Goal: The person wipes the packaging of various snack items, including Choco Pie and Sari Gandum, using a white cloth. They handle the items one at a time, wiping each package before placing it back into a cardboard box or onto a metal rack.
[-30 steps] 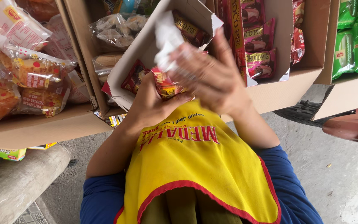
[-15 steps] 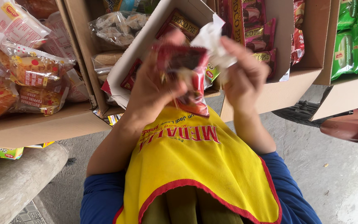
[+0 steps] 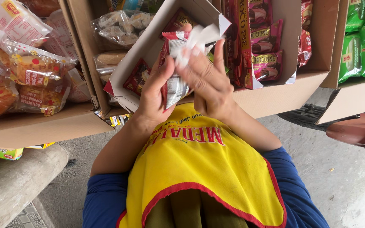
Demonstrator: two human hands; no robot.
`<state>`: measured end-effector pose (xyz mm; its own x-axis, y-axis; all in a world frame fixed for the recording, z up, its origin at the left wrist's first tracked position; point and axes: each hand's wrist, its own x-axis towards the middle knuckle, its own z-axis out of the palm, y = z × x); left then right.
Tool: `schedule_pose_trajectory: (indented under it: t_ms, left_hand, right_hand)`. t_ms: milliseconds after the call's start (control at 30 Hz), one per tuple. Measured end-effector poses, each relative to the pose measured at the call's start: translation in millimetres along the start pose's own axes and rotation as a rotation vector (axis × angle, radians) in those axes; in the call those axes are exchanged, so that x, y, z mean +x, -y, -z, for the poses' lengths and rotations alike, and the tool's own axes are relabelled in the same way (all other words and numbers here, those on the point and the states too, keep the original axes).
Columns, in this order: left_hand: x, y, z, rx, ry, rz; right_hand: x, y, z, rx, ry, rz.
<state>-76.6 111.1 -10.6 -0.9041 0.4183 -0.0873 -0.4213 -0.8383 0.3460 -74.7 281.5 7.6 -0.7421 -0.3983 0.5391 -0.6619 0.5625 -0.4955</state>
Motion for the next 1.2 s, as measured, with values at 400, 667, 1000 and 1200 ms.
schedule_pose_trajectory:
  t_ms: [400,667,1000,1200]
  left_hand:
    - [-2.5,-14.4,-0.8,-0.15,0.059,-0.056]
    - [-13.6,-13.3,-6.3,-0.303,0.164,0.021]
    - [-38.8,-12.8,-6.0,-0.226,0.066,0.047]
    - [-35.7,-19.5,13.1,-0.104,-0.022,0.011]
  right_hand:
    - [-21.9,12.5,-8.6,0.079,0.176,0.291]
    - [-46.8,-5.3,-15.3,-0.097,-0.004,0.509]
    - [-28.6,33.2,-19.8,0.101,-0.135,-0.073]
    - [-34.6,30.9,-9.4,0.354,0.018,-0.14]
